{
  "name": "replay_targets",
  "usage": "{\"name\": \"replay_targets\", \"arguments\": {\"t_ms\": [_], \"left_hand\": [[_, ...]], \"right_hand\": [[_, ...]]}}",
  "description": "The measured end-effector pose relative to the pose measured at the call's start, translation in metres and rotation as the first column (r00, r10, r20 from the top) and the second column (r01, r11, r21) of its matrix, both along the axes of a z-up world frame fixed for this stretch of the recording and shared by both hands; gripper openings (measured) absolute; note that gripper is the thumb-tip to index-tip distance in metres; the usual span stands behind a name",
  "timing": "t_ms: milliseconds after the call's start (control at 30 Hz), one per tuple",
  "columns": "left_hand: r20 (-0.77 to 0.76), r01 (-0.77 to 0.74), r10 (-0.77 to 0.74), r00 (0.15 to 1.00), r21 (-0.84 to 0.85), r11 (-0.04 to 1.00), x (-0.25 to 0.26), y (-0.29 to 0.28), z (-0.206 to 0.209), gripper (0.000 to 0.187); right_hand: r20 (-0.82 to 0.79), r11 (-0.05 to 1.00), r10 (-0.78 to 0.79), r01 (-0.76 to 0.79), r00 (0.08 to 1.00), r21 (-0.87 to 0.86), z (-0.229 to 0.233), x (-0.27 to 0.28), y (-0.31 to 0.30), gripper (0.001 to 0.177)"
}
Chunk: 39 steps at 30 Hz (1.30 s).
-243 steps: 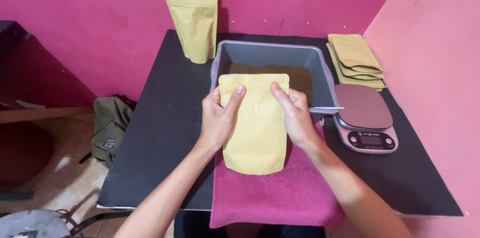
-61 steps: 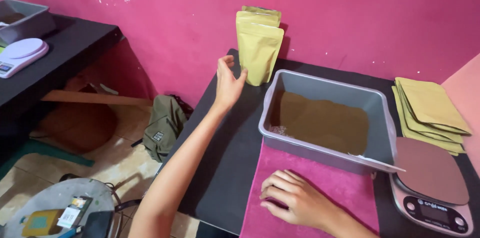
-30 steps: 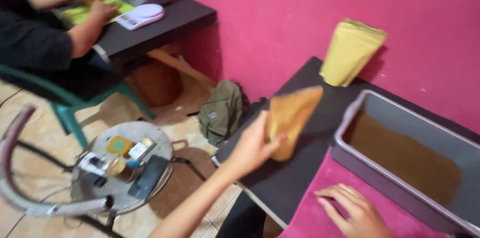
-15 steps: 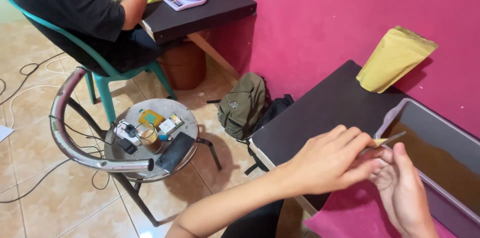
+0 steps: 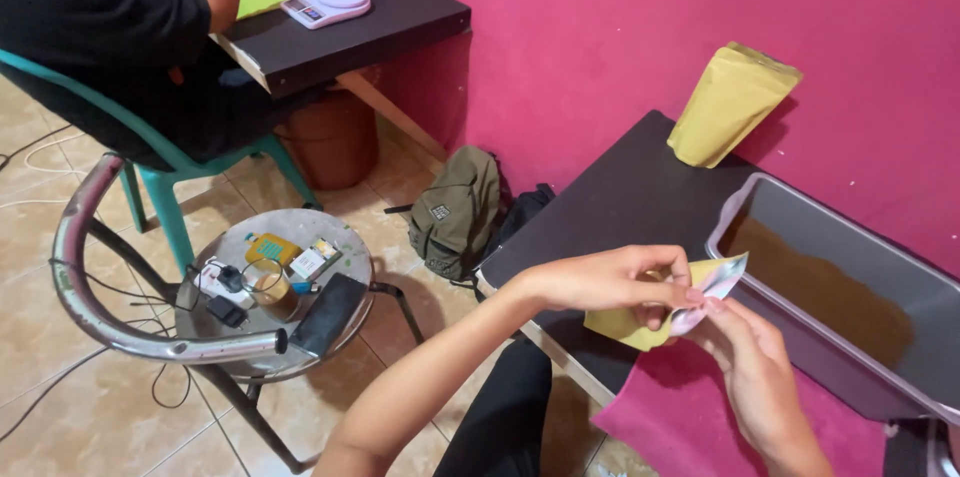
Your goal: The person is handling coffee bags at a workstation, opening them to pour ground coffee into a plastic bin and then folding the empty bags.
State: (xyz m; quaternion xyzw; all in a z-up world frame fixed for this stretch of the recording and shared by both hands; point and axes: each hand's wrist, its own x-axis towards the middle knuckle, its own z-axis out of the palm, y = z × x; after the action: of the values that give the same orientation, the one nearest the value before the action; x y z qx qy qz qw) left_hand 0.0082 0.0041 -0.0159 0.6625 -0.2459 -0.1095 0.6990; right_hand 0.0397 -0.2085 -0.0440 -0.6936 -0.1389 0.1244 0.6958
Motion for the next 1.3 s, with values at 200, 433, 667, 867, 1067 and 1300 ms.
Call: {"name": "replay_targets", "arguments": {"t_ms": [200,433,667,867,1067,1300], "left_hand": [[0.511,-0.469,0.196,0.837,0.487,0.737,-0.031,-0.026,0.025,0.030],[0.562,-0.550,0.261,0.785,0.439,0.710,-0.040,-0.031,0.027,0.034],[0.645,-0.770,0.487,0.589,0.263,0.582,-0.031,-0.029,0.010,0.016],[0.790,-0.780,0.397,0.468,0.157,0.606,-0.048,-0.047,0.005,0.021],[0.772,-0.494,0.175,0.610,0.198,0.847,-0.052,-0.030,-0.013,0.072],[0.861,-0.726,0.301,0.409,0.107,0.679,-0.011,-0.026,-0.080,0.101]], "right_hand": [[0.190,0.977,0.072,-0.032,0.979,-0.209,0.014,-0.010,-0.002,0.035],[0.015,0.973,-0.030,0.033,0.999,-0.228,0.025,-0.019,0.008,0.040],[0.205,0.995,0.023,-0.004,0.978,-0.095,-0.008,-0.009,-0.006,0.050],[0.137,0.986,-0.046,0.067,0.990,-0.151,0.012,-0.020,-0.006,0.014],[0.243,0.979,-0.045,0.090,0.969,-0.180,0.009,-0.012,-0.025,0.021],[0.222,0.808,-0.118,0.223,0.968,-0.545,0.060,-0.056,0.003,0.023]]}}
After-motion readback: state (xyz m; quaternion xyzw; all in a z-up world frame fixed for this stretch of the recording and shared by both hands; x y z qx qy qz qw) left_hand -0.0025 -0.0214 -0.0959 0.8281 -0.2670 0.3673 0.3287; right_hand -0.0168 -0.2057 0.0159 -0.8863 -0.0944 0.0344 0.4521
